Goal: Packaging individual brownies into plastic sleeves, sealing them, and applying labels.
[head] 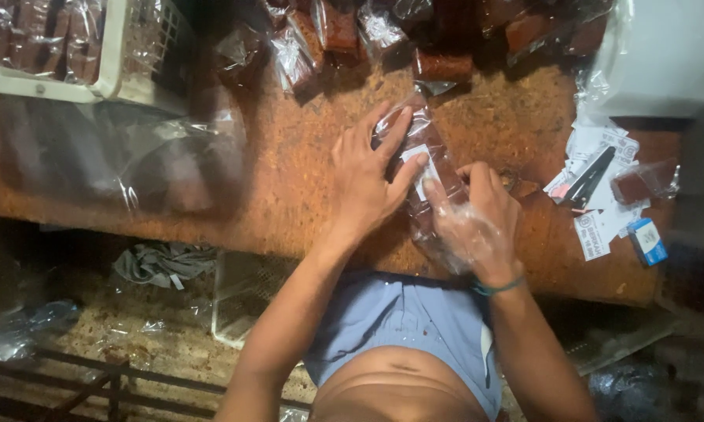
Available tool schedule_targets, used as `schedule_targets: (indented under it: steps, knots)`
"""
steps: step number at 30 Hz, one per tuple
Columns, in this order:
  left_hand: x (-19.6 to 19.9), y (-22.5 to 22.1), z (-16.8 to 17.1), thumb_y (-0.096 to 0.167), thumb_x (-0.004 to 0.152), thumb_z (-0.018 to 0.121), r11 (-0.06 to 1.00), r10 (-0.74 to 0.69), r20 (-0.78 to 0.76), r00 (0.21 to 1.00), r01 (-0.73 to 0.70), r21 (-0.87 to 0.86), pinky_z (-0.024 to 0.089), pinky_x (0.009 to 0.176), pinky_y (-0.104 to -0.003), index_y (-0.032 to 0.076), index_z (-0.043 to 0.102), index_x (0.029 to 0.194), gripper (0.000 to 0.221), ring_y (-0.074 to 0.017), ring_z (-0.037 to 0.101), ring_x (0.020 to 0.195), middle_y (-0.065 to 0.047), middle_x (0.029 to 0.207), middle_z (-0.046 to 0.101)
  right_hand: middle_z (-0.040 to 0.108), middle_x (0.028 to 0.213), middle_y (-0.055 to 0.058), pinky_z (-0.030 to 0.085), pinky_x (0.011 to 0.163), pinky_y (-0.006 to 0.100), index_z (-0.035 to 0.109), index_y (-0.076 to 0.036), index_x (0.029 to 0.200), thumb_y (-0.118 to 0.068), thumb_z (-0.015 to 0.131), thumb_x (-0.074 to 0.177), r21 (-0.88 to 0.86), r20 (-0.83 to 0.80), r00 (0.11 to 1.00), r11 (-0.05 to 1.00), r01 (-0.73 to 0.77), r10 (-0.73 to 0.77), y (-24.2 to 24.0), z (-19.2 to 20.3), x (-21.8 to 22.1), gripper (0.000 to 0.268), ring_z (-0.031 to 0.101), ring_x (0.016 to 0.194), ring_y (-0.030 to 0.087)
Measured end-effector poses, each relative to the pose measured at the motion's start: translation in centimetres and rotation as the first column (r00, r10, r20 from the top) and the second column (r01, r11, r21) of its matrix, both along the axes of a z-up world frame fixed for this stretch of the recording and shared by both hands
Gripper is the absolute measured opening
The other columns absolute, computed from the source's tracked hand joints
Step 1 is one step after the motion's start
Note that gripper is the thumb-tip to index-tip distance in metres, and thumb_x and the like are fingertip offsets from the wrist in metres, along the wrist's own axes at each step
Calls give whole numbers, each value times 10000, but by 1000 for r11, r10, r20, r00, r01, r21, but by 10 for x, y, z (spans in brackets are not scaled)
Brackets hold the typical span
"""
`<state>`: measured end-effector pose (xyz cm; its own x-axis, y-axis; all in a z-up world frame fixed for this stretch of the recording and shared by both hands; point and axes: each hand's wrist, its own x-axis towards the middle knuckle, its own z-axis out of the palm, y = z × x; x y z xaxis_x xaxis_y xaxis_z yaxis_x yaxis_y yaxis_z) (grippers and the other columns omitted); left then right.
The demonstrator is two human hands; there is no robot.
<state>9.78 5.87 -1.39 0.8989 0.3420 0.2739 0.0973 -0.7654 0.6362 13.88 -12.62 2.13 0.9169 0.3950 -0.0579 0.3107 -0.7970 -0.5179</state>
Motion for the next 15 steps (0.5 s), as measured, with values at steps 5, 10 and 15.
schedule_targets:
  steps: [5, 10, 15]
  knots:
    - [-7, -14, 8, 439, 1035, 618, 998, -45, -16, 999, 46, 40, 224, 1213, -625, 221, 474, 1536, 565, -428, 315, 1509, -170, 1640, 346, 588, 1129, 262, 498, 895, 593, 525, 26, 1392, -391, 819, 785, 149, -84, 939, 936, -318, 333, -37, 20, 0, 793, 613, 1080, 500]
    - [-68, -72, 36, 1020, 796, 563, 927, -357, -60, 932, 362, 103, -65, 1358, -626, 109, 101, 1656, 1335, -274, 31, 1653, -128, 1749, 79, 513, 1405, 170, 420, 1113, 412, 468, 1, 1489, -180, 666, 833, 259, -120, 930, 916, -307, 346, -58, -7, -16, 709, 530, 1314, 307]
    - [-83, -75, 41, 180, 1040, 651, 930, -332, 160, 930, 293, 223, 467, 952, -420, 110, 737, 1169, 169, -241, 669, 1117, -42, 1214, 754, 612, 912, 103, 445, 723, 377, 692, 14, 1211, -258, 660, 978, 150, 266, 935, 948, -280, 234, -41, -22, -20, 360, 551, 820, 279]
